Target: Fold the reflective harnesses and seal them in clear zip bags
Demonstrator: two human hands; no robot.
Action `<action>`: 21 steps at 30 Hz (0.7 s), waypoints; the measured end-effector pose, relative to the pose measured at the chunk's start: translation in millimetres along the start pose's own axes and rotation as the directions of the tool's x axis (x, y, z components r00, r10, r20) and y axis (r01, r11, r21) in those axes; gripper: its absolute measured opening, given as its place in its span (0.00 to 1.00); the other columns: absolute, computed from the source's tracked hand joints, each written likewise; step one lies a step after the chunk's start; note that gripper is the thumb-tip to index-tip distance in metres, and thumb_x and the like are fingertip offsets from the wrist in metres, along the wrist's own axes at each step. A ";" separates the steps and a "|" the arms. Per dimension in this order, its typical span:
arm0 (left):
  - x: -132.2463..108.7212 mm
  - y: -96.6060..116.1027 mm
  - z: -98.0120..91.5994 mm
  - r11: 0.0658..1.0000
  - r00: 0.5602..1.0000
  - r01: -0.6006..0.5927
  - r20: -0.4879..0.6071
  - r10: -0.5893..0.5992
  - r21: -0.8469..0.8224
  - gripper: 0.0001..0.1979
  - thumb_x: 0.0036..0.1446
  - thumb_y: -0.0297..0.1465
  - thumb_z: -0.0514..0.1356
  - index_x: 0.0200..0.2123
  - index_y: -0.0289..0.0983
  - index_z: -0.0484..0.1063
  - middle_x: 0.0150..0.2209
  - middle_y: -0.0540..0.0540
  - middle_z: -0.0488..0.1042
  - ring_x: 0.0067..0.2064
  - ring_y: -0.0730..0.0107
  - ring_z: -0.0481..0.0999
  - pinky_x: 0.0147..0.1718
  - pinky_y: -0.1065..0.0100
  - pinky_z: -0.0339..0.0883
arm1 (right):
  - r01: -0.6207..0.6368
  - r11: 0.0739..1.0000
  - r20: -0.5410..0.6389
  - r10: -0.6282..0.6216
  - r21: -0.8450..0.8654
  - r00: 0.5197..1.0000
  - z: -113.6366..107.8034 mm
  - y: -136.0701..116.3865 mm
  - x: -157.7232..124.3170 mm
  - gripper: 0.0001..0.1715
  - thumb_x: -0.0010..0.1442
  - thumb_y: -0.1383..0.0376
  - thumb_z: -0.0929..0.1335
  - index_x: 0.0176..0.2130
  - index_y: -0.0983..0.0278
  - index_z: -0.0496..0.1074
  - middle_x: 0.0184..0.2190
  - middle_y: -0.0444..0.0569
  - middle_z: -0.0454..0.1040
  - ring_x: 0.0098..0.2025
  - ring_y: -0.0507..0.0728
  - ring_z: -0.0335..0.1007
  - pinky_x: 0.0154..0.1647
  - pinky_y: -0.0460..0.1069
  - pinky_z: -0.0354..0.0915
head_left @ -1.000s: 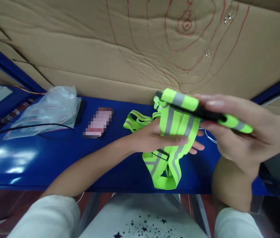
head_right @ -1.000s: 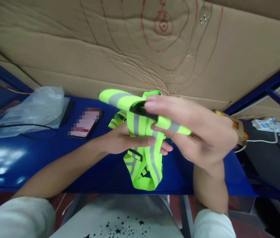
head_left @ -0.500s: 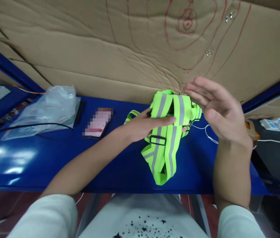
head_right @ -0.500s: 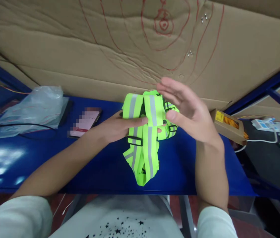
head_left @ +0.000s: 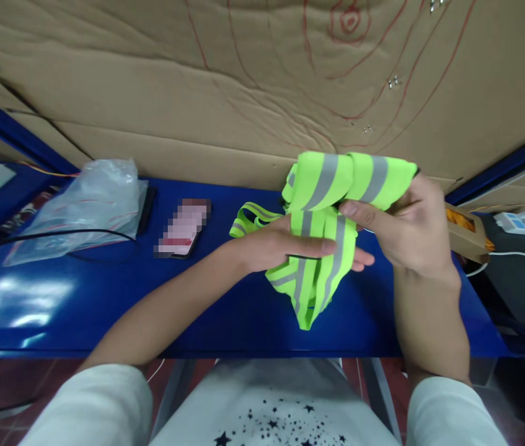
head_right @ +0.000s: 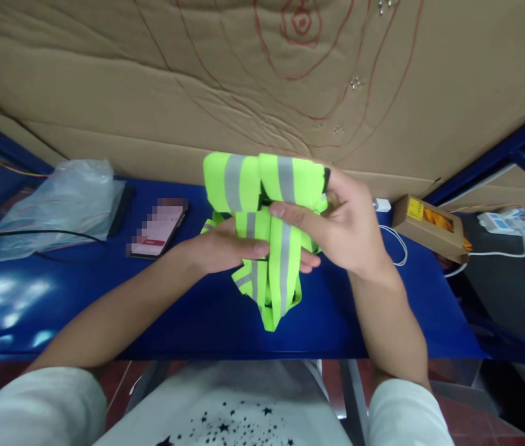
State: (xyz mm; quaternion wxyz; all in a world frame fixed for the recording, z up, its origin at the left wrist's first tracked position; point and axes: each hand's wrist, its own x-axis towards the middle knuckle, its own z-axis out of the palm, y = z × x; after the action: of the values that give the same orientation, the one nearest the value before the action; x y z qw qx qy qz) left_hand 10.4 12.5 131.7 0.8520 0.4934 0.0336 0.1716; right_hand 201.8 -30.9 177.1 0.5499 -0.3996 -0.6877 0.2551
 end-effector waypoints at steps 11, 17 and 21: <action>0.3 3.1 -4.1 0.985 0.986 -0.163 -0.032 0.162 -0.054 0.33 0.49 0.50 0.74 0.54 0.39 0.80 0.53 0.38 0.82 0.57 0.40 0.80 0.56 0.49 0.75 | 0.424 0.865 0.348 -0.324 -0.268 0.880 -25.5 1.6 11.7 0.18 0.63 0.63 0.73 0.53 0.49 0.81 0.62 0.40 0.75 0.67 0.67 0.68 0.72 0.64 0.62; -5.1 9.7 -6.8 0.987 0.932 -0.117 -0.332 0.147 0.109 0.20 0.45 0.27 0.77 0.43 0.33 0.80 0.41 0.40 0.84 0.46 0.48 0.84 0.49 0.54 0.77 | 0.119 0.993 0.539 -0.096 -0.009 0.837 -52.1 -1.0 13.6 0.45 0.60 0.58 0.77 0.71 0.46 0.62 0.77 0.38 0.47 0.78 0.66 0.42 0.78 0.63 0.51; -6.0 8.3 -2.8 0.974 0.926 -0.165 -0.316 0.207 0.154 0.33 0.43 0.21 0.76 0.54 0.38 0.76 0.46 0.45 0.83 0.48 0.55 0.83 0.47 0.61 0.76 | -0.028 1.000 0.447 0.026 -0.003 0.894 -33.5 6.1 11.7 0.41 0.57 0.56 0.79 0.66 0.50 0.69 0.69 0.44 0.67 0.72 0.66 0.61 0.75 0.65 0.58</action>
State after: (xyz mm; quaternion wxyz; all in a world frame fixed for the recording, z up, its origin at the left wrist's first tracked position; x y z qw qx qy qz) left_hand 1.9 16.6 136.6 0.7817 0.5108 0.1394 0.3295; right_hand 234.8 -20.8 187.6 0.3741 -0.3390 -0.7896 0.3488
